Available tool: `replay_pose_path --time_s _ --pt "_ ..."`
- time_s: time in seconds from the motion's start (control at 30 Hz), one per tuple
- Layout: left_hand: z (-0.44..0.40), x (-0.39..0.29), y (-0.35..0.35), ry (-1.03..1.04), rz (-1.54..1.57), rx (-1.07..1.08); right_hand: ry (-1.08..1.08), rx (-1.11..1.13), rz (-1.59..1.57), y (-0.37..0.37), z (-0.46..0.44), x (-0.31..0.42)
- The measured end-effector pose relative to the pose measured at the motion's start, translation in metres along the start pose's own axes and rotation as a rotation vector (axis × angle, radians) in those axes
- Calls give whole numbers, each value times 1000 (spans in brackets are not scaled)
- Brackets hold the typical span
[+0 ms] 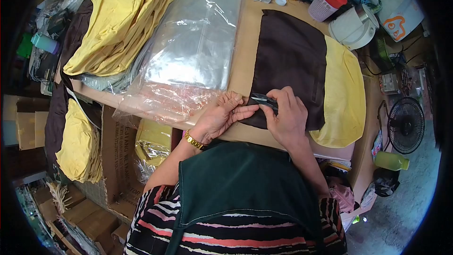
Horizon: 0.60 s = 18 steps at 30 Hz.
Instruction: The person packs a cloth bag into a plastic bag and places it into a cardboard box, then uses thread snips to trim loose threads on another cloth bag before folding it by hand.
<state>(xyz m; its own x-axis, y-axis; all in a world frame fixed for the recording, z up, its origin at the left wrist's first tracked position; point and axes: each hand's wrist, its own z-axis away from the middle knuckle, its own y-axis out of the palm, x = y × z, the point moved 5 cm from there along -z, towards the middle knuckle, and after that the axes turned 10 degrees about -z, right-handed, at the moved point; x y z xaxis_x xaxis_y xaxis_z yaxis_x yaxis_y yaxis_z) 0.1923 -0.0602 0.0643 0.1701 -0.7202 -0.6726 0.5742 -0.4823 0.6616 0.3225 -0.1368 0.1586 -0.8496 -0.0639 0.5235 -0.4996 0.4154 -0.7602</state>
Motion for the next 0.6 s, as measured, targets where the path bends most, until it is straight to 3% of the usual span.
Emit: replay_pose_path --time_s 0.4,0.5,0.6 --pt "0 5 -3 95 -72 23 -71 130 59 15 -11 10" --pt "1 1 0 99 -116 15 49 108 -79 18 -15 -4" --pt "0 0 3 121 -19 49 114 158 -597 56 -12 -60"
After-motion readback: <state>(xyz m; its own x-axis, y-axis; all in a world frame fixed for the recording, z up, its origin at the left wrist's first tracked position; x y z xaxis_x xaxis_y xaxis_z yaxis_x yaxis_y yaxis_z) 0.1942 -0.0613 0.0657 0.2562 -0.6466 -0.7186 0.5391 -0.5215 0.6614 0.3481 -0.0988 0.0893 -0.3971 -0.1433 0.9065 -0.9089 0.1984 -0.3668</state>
